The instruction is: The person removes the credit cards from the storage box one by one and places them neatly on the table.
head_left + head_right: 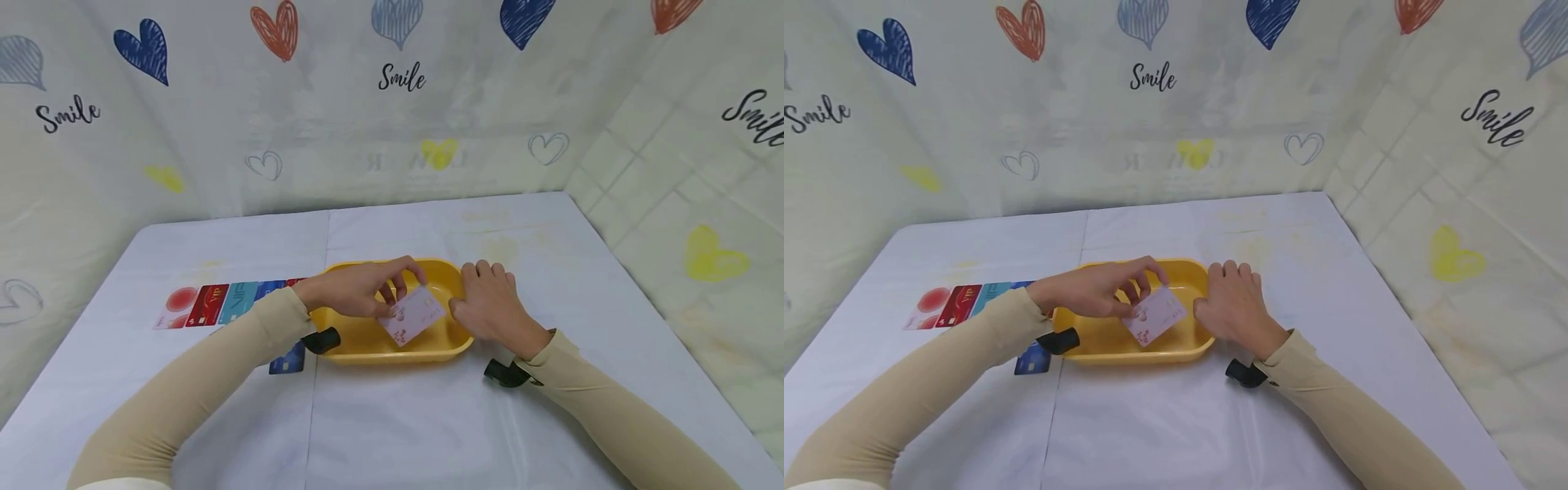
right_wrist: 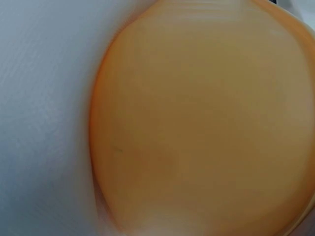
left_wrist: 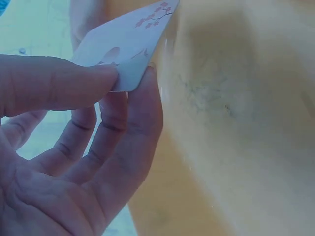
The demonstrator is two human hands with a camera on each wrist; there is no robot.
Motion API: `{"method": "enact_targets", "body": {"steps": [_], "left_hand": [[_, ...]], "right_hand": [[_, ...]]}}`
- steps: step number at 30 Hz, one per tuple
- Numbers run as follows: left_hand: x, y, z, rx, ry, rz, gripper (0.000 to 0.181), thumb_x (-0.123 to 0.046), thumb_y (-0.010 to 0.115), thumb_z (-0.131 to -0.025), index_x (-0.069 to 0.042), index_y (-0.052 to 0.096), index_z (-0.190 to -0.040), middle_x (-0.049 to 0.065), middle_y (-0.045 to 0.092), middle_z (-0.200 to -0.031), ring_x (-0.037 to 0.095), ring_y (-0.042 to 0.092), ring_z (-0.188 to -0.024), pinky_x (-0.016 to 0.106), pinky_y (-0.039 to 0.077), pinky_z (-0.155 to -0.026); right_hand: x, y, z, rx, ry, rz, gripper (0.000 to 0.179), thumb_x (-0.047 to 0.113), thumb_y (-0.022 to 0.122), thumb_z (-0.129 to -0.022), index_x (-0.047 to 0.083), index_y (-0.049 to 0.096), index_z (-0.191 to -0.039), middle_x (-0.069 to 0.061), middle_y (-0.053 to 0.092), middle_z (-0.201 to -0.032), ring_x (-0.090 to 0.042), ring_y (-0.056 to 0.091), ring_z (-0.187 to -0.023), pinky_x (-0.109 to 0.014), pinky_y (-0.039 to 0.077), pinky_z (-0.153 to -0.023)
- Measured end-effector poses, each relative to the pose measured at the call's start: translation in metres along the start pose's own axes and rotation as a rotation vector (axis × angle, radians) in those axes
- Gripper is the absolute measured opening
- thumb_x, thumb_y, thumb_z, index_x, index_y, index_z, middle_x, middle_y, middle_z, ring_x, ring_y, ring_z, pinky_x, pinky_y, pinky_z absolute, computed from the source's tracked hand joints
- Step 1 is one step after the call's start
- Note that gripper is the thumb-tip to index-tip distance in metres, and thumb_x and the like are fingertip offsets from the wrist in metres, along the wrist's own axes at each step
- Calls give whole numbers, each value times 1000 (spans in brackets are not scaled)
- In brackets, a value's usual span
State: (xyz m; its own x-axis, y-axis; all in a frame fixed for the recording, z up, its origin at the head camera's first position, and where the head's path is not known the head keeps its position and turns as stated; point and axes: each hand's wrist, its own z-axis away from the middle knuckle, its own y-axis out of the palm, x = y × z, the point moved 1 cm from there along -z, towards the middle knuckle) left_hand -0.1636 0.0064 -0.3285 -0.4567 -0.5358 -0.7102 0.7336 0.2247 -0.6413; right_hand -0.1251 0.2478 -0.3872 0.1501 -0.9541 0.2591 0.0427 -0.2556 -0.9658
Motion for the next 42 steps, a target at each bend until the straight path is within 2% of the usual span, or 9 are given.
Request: {"method": "enact_targets", "body": {"steps": [7, 11, 23, 36, 42], "left_hand": [[-2, -2, 11, -62, 24, 17, 57, -4, 65, -97, -28, 40, -142, 7, 60, -114, 18, 70, -102, 30, 60, -90], [-1, -3, 17, -78, 41, 42, 56, -4, 64, -97, -25, 39, -142, 10, 59, -114, 20, 70, -103, 31, 61, -89], [1, -6, 29, -110, 4, 66, 59, -4, 67, -97, -26, 37, -143, 10, 59, -117, 20, 71, -106, 33, 62, -91], [9, -9, 47, -181, -22, 143, 61, -1, 67, -95, -27, 37, -141, 11, 59, -121, 23, 70, -108, 35, 63, -90], [11, -11, 56, -208, -29, 149, 63, -2, 69, -94, -29, 36, -141, 9, 60, -121, 23, 70, -107, 35, 62, -92]], "right_hand": [[0, 0, 0, -6, 4, 1, 26, 26, 47, -90, 3, 50, -101, -13, 45, -92, -33, 38, -87, -41, 24, -75], [0, 0, 0, -5, -3, -4, 25, 26, 46, -90, 3, 50, -100, -13, 45, -92, -33, 38, -86, -40, 24, -75], [2, 0, 0, 4, 3, -4, 27, 27, 46, -90, 3, 51, -102, -13, 46, -93, -33, 38, -89, -41, 25, -76], [1, -1, 1, 0, -6, -11, 24, 25, 44, -90, 3, 49, -99, -14, 45, -93, -34, 37, -88, -41, 24, -75], [1, 0, 1, -1, -14, -10, 20, 24, 43, -92, 4, 47, -95, -14, 43, -92, -34, 35, -87, -41, 22, -75]]}}
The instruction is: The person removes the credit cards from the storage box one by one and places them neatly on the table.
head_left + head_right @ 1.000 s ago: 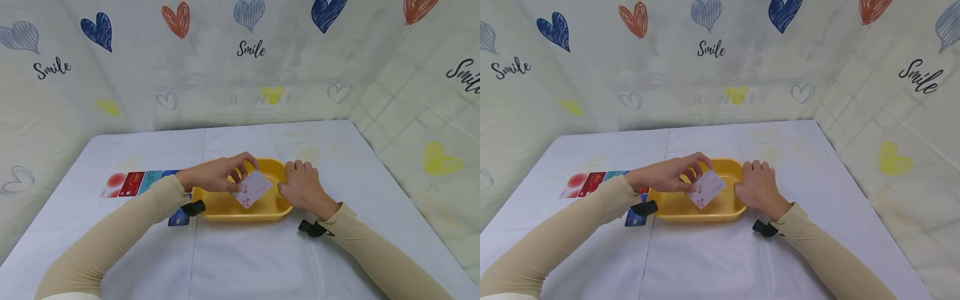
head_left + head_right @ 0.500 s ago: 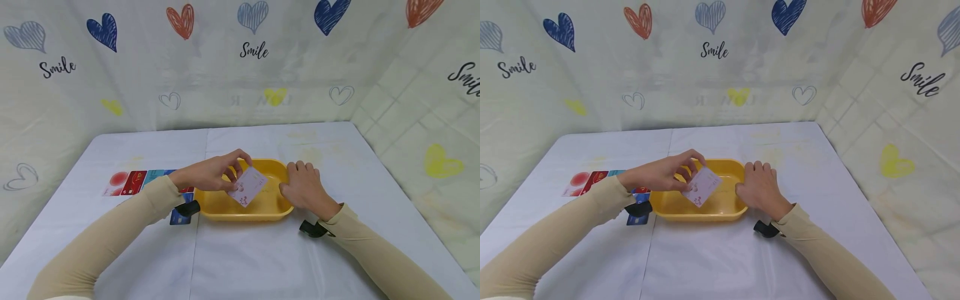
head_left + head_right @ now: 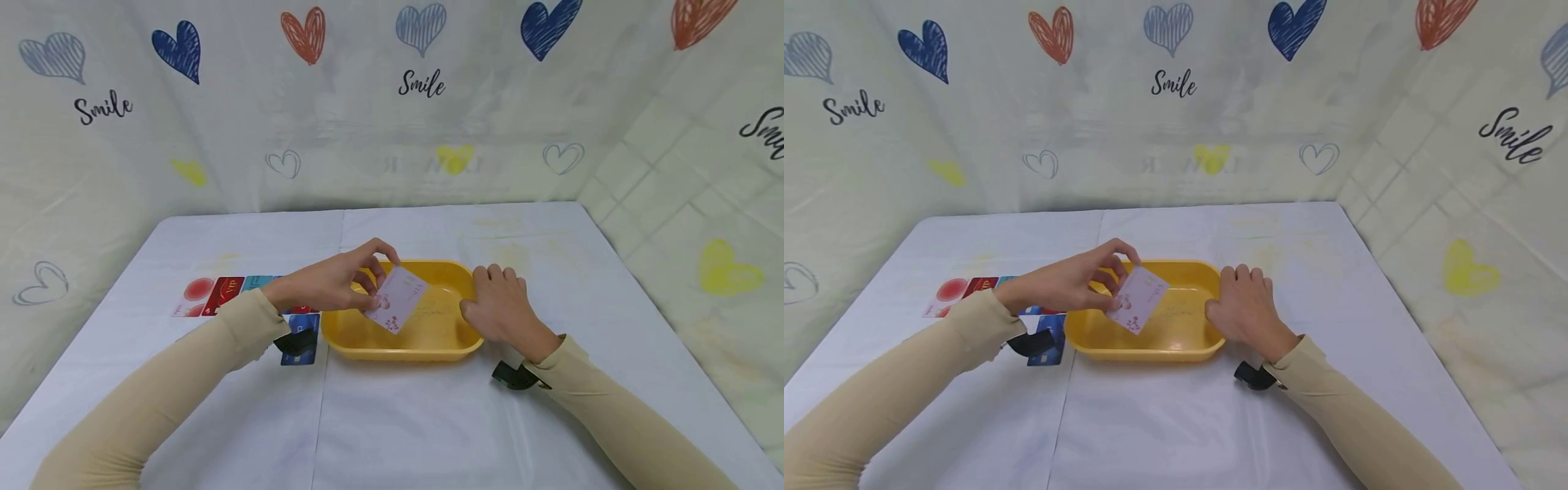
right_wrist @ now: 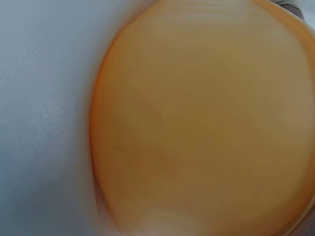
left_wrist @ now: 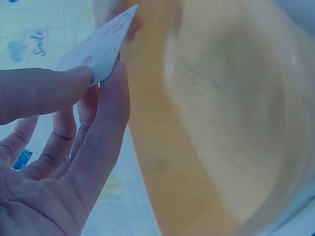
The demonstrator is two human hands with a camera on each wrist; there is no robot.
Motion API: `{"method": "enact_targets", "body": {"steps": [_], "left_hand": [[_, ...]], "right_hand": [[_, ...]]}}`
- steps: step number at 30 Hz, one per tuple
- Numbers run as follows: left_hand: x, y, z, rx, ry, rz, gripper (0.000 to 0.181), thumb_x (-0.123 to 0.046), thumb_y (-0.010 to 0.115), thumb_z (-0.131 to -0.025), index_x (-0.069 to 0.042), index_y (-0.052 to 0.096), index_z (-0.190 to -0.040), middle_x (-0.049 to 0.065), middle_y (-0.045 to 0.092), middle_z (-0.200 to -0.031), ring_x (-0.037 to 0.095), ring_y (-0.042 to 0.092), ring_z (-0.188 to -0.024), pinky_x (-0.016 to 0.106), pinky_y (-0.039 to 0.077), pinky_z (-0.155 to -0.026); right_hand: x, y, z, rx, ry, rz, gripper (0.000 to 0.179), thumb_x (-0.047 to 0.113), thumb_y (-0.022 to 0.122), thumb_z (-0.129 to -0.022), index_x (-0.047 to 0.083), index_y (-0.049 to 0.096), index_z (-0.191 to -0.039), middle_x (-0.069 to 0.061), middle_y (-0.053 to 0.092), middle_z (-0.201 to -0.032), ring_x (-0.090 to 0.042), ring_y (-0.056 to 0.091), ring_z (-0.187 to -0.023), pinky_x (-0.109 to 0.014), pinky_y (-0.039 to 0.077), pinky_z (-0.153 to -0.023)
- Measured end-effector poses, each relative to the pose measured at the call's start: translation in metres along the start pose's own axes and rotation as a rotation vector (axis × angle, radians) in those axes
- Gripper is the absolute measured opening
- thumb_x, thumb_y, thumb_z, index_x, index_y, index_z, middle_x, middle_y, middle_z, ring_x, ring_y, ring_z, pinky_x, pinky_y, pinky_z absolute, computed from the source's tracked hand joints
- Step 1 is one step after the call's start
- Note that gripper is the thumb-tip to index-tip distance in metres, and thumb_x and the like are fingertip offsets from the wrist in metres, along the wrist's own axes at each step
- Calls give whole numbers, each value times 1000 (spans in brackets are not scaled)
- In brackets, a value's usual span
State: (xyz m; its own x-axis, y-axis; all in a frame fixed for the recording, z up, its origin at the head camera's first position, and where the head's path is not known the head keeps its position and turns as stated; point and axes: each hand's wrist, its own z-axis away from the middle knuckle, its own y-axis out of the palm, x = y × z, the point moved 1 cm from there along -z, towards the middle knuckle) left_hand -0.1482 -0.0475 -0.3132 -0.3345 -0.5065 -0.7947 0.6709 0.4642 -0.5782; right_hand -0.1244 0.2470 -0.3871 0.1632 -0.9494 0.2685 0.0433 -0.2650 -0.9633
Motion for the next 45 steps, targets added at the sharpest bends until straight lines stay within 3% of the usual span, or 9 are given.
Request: {"method": "enact_targets", "body": {"steps": [18, 23, 30, 45], "left_hand": [[15, -11, 24, -102, -47, 42, 69, -3, 72, -90, -29, 35, -142, 10, 60, -127, 25, 69, -108, 39, 61, -96], [21, -15, 31, -134, -48, 49, 69, -4, 72, -90, -29, 34, -142, 10, 58, -127, 26, 68, -108, 39, 63, -93], [30, -17, 41, -143, -48, 121, 67, -2, 71, -91, -25, 33, -142, 13, 57, -124, 28, 68, -107, 40, 64, -90], [51, -24, 67, -240, -110, 116, 71, -5, 75, -91, -21, 30, -144, 14, 59, -124, 27, 69, -109, 42, 64, -89]], "right_hand": [[1, -1, 0, 18, 12, 5, 25, 25, 44, -93, 2, 49, -102, -14, 44, -94, -34, 36, -89, -41, 23, -75], [1, 0, 0, 14, 12, 4, 26, 25, 44, -92, 2, 50, -103, -14, 45, -94, -34, 36, -89, -41, 23, -75], [1, 1, -1, 12, 11, 9, 26, 25, 44, -92, 2, 50, -104, -15, 45, -95, -34, 36, -89, -41, 23, -74], [2, 2, -3, 16, 9, 14, 28, 26, 44, -93, 1, 50, -105, -15, 46, -96, -35, 37, -90, -41, 24, -75]]}}
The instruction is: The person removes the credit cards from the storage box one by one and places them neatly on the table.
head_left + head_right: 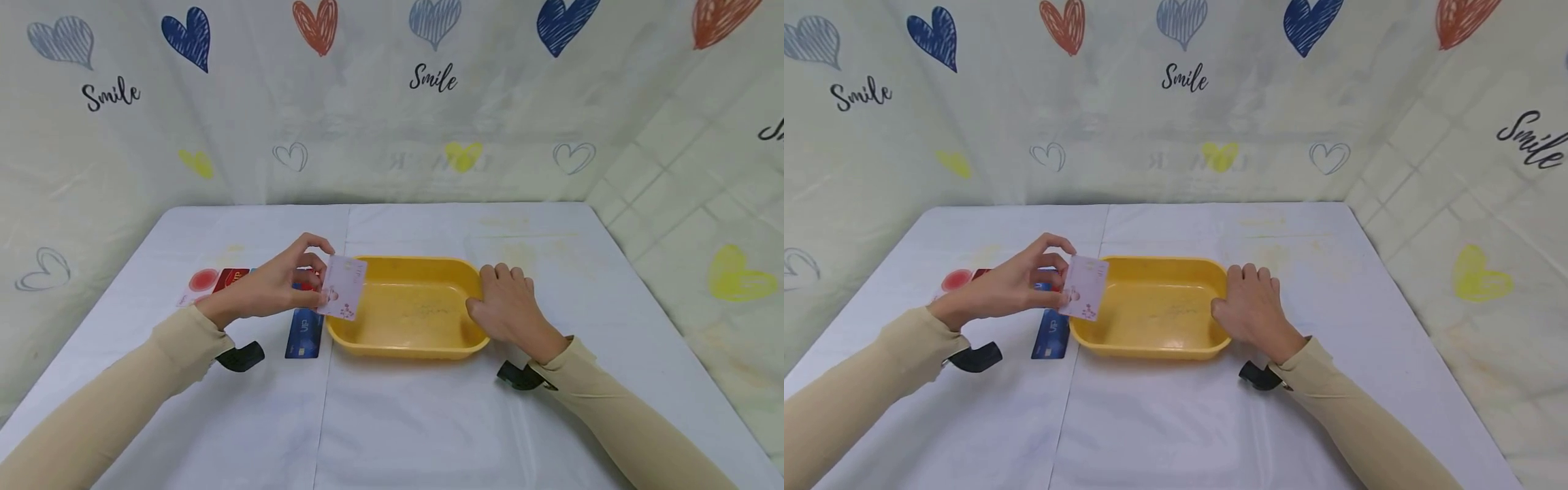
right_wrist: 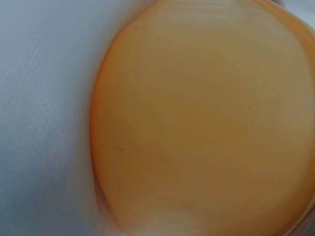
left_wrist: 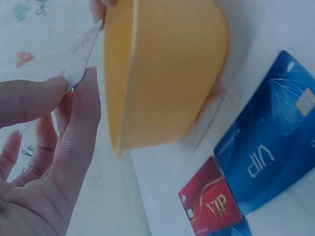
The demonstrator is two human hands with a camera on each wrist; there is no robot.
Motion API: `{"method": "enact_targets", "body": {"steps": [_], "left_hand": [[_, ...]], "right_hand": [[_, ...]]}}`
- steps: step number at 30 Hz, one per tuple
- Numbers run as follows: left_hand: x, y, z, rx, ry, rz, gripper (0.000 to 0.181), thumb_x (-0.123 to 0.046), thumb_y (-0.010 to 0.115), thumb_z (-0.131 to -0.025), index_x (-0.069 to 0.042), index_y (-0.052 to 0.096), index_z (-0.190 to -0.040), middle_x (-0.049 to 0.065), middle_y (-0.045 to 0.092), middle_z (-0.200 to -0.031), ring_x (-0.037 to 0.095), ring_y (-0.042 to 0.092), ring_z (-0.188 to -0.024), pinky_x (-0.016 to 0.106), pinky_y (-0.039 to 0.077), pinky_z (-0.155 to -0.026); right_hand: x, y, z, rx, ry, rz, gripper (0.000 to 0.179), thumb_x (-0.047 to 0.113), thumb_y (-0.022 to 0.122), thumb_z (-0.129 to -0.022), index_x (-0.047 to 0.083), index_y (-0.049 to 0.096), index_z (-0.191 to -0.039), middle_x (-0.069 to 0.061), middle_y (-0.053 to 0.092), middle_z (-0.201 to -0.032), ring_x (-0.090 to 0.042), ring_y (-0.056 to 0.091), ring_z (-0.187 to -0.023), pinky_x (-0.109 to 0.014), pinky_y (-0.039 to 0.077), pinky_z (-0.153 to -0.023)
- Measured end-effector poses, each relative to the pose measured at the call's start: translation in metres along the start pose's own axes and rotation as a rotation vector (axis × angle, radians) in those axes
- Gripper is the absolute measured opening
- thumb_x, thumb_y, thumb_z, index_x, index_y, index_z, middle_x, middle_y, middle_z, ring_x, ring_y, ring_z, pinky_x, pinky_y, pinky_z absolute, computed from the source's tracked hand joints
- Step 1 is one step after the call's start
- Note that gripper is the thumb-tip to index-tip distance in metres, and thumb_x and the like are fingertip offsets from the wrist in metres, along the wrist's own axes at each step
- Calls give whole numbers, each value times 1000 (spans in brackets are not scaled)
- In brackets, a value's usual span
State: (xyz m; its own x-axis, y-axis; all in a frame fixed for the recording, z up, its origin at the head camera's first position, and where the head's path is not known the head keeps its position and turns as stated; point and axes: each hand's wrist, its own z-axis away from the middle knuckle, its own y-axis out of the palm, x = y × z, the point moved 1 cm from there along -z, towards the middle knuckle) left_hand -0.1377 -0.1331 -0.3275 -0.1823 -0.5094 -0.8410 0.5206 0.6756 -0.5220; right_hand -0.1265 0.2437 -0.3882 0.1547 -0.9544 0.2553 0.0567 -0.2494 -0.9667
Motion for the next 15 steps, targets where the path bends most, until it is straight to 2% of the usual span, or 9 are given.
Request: {"method": "enact_targets", "body": {"steps": [7, 15], "left_hand": [[14, -7, 12, -24, -42, 4, 68, -9, 75, -91, -24, 31, -142, 13, 61, -126, 27, 69, -108, 41, 63, -93], [26, -15, 27, -75, -77, 9, 70, -10, 77, -90, -22, 31, -142, 15, 58, -123, 27, 69, -108, 39, 63, -91]], "right_hand": [[1, 0, -1, 9, 7, 14, 32, 26, 44, -93, -1, 50, -109, -17, 47, -98, -36, 38, -92, -42, 26, -75], [1, 1, -2, 6, 1, 14, 31, 26, 43, -93, -1, 50, -108, -17, 47, -98, -36, 38, -91, -42, 26, -75]]}}
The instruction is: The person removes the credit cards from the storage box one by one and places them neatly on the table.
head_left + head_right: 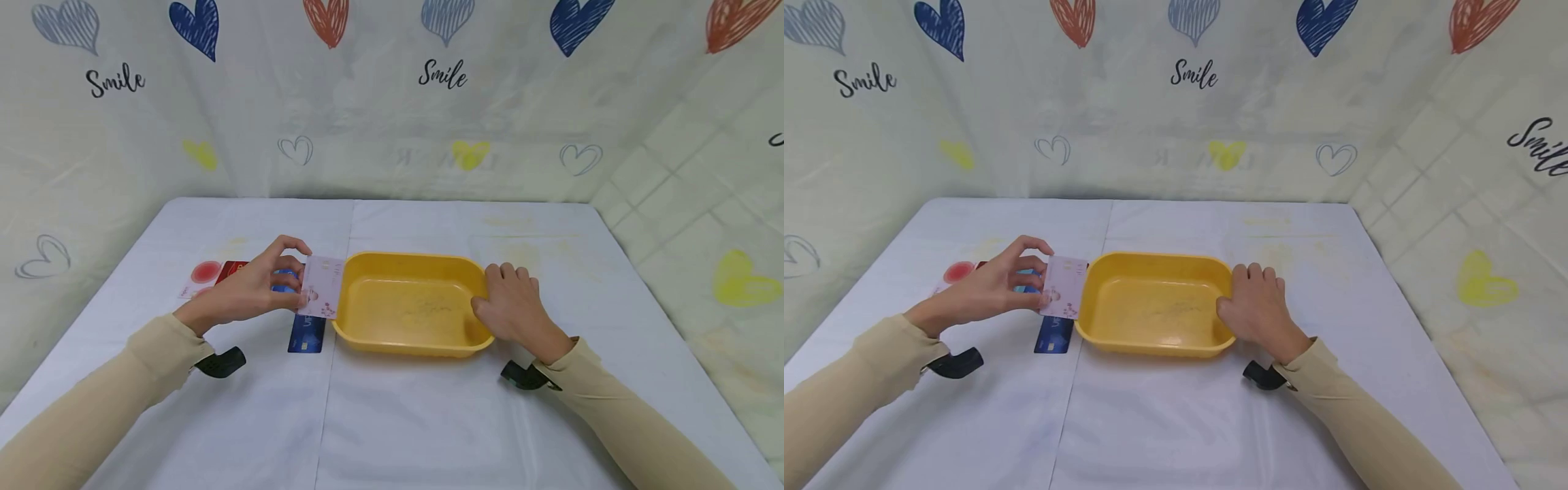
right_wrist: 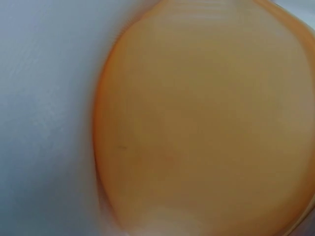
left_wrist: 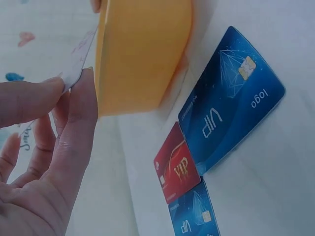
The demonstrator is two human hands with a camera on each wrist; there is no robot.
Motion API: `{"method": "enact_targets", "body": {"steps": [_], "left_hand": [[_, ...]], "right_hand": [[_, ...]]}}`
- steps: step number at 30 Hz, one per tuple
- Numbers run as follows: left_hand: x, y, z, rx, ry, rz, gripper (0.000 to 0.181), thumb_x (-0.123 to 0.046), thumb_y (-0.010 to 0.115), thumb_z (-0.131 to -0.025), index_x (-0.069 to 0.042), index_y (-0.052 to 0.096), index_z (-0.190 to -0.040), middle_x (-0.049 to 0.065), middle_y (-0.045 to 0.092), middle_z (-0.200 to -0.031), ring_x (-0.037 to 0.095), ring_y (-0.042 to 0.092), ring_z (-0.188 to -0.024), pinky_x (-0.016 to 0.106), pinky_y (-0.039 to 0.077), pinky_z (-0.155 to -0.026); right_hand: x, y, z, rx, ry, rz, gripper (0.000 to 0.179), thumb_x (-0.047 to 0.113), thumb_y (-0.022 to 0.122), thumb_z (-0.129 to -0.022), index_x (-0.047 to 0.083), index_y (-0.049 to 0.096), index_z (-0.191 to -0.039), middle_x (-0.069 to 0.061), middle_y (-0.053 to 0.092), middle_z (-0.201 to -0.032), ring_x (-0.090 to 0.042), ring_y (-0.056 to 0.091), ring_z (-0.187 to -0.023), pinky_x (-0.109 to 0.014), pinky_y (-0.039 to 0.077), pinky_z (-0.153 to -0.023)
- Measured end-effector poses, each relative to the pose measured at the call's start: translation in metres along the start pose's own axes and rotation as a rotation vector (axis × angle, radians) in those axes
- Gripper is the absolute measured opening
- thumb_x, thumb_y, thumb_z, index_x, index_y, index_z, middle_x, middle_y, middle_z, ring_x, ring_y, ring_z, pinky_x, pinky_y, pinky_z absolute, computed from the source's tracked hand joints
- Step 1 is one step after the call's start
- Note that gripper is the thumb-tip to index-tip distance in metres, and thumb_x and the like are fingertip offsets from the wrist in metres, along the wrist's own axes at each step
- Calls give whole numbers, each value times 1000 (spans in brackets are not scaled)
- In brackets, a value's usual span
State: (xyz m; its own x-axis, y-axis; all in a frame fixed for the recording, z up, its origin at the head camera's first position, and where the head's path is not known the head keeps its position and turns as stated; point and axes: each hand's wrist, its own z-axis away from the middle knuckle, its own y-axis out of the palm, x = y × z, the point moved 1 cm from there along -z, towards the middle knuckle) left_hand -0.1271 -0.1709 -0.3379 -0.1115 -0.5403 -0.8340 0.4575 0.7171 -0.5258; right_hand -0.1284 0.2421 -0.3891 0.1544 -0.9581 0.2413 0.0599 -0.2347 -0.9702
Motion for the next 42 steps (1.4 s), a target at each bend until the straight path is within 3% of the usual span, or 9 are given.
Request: {"method": "enact_targets", "body": {"steps": [25, 32, 42], "left_hand": [[48, -9, 21, -59, -115, -6, 76, -22, 78, -92, -21, 28, -148, 14, 57, -131, 28, 67, -120, 42, 63, -94], [61, -10, 26, -54, -115, -31, 78, -26, 79, -91, -20, 28, -150, 14, 57, -133, 31, 66, -124, 45, 62, -96], [76, -13, 34, -43, -192, -55, 83, -33, 80, -90, -18, 28, -153, 14, 58, -136, 30, 67, -125, 46, 59, -101]], "right_hand": [[2, 1, -3, 3, -7, -8, 28, 24, 43, -94, -1, 50, -105, -17, 46, -94, -35, 37, -88, -41, 24, -73], [3, 1, -2, 9, 3, 0, 32, 25, 43, -94, -3, 50, -108, -18, 46, -95, -35, 37, -88, -41, 24, -73], [3, 1, -2, 14, 3, 8, 34, 26, 44, -95, -4, 50, -112, -18, 47, -98, -36, 37, -90, -41, 25, -74]]}}
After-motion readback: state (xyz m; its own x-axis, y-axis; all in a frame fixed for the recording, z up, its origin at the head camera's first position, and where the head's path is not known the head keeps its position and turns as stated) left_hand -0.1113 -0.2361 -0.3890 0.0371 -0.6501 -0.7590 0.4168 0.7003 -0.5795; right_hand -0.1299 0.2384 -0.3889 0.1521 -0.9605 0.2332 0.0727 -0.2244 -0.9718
